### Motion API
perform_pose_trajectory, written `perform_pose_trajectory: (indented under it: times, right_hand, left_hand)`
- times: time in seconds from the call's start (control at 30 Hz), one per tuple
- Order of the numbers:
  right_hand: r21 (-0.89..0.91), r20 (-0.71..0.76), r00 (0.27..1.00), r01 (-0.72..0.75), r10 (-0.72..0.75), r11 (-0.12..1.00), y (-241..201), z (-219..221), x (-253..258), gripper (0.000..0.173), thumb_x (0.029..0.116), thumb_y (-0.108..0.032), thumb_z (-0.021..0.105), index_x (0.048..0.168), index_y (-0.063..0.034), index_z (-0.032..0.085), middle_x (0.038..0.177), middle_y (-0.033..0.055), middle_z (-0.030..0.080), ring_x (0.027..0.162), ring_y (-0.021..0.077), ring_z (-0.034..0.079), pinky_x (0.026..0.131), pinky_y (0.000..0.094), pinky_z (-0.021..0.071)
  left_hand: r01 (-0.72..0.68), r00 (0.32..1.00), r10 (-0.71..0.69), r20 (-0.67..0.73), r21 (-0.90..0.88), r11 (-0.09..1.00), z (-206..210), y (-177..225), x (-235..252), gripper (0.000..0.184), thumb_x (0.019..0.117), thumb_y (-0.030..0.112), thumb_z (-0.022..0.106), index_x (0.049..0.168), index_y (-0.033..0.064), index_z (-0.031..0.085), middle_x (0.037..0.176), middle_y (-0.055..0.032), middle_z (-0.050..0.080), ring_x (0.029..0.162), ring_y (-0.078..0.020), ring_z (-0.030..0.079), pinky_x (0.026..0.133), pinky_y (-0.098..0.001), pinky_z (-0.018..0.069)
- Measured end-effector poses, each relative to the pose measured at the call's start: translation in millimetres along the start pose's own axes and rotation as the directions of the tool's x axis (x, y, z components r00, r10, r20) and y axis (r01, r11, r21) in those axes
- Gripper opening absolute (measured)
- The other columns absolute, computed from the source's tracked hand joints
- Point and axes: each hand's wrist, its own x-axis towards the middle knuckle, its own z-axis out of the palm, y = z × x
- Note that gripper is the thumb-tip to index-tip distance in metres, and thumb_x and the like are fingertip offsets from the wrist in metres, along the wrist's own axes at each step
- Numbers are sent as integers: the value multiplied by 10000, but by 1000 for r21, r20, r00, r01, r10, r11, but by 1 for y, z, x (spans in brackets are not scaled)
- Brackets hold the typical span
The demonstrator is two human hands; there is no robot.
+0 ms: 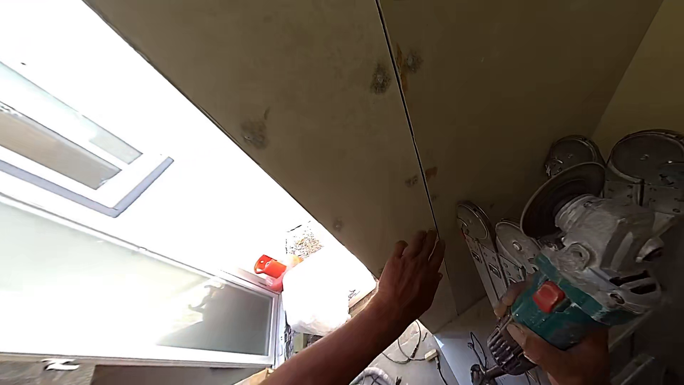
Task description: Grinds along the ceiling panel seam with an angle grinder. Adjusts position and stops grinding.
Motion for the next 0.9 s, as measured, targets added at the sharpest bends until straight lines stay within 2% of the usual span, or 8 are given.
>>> perform_pose_trajectory:
  times: [0.1, 0.17, 0.27, 0.5, 0.57, 0.7, 0.8, 0.9]
  right_hand:
    - [-9, -13, 998, 68, -68, 998, -18, -2, 6, 455, 809, -226, 834, 1208, -180, 621, 989, 77, 735, 840, 223, 739, 754, 348, 642]
    - [-25, -31, 994, 106, -106, 994, -27, -6, 7, 460, 814, -218, 829, 1221, -194, 616, 996, 58, 740, 847, 206, 742, 765, 328, 640]
    - [-43, -46, 991, 125, -127, 991, -34, -16, 2, 464, 825, -203, 818, 1244, -214, 618, 1024, 42, 739, 868, 190, 737, 784, 324, 633]
    - [-144, -102, 984, 131, -147, 981, -38, -21, -7, 434, 824, -222, 818, 1215, -218, 629, 1012, 33, 747, 859, 189, 741, 779, 321, 636]
    - [-151, -96, 984, 134, -149, 979, -36, -18, -8, 445, 823, -233, 822, 1219, -215, 622, 1005, 34, 742, 855, 188, 737, 777, 319, 633]
    - [-159, -103, 989, 93, -110, 983, -34, -13, -13, 441, 812, -241, 839, 1198, -203, 630, 995, 47, 745, 864, 202, 741, 782, 333, 638]
    - [-143, -110, 989, 83, -100, 986, -29, -9, -12, 455, 801, -247, 846, 1192, -186, 622, 985, 61, 743, 850, 211, 742, 766, 340, 643]
    - [-130, -111, 986, 110, -125, 985, -21, -4, -10, 468, 796, -236, 854, 1196, -178, 618, 986, 65, 741, 863, 211, 742, 775, 339, 643]
  left_hand:
    - [-13, 995, -9, 101, 216, 976, -8, 4, 40, 646, 1095, 363, 391, 1652, 108, 183, 1735, -66, 83, 1577, -255, 145, 1129, -507, 285]
    - [-13, 985, -43, 164, 326, 945, -4, 2, 56, 687, 1108, 369, 354, 1651, 49, 81, 1730, -124, -52, 1596, -270, -20, 1190, -550, 181]
    - [20, 976, -106, 188, 409, 912, 4, -4, 63, 745, 1101, 384, 371, 1634, -7, 29, 1715, -166, -114, 1590, -270, -105, 1218, -566, 87]
    - [50, 987, -111, 115, 440, 897, 5, -9, 63, 712, 1099, 363, 379, 1641, 11, 81, 1726, -131, -83, 1594, -273, -61, 1199, -572, 138]
    - [50, 981, -133, 139, 480, 876, 2, -6, 62, 711, 1105, 359, 353, 1632, -21, 63, 1718, -160, -106, 1591, -281, -87, 1208, -576, 117]
    - [-48, 955, -86, 284, 435, 899, -9, 12, 39, 657, 1113, 302, 307, 1619, -54, 87, 1711, -224, 15, 1591, -340, -19, 1202, -603, 157]
    - [-88, 938, -55, 343, 389, 917, -10, 21, 33, 642, 1112, 255, 317, 1627, -35, 65, 1719, -192, 6, 1592, -328, 2, 1199, -575, 190]
    - [-41, 969, -43, 243, 328, 944, -2, 12, 49, 661, 1102, 241, 368, 1644, 19, 60, 1729, -136, -36, 1596, -279, -22, 1203, -576, 161]
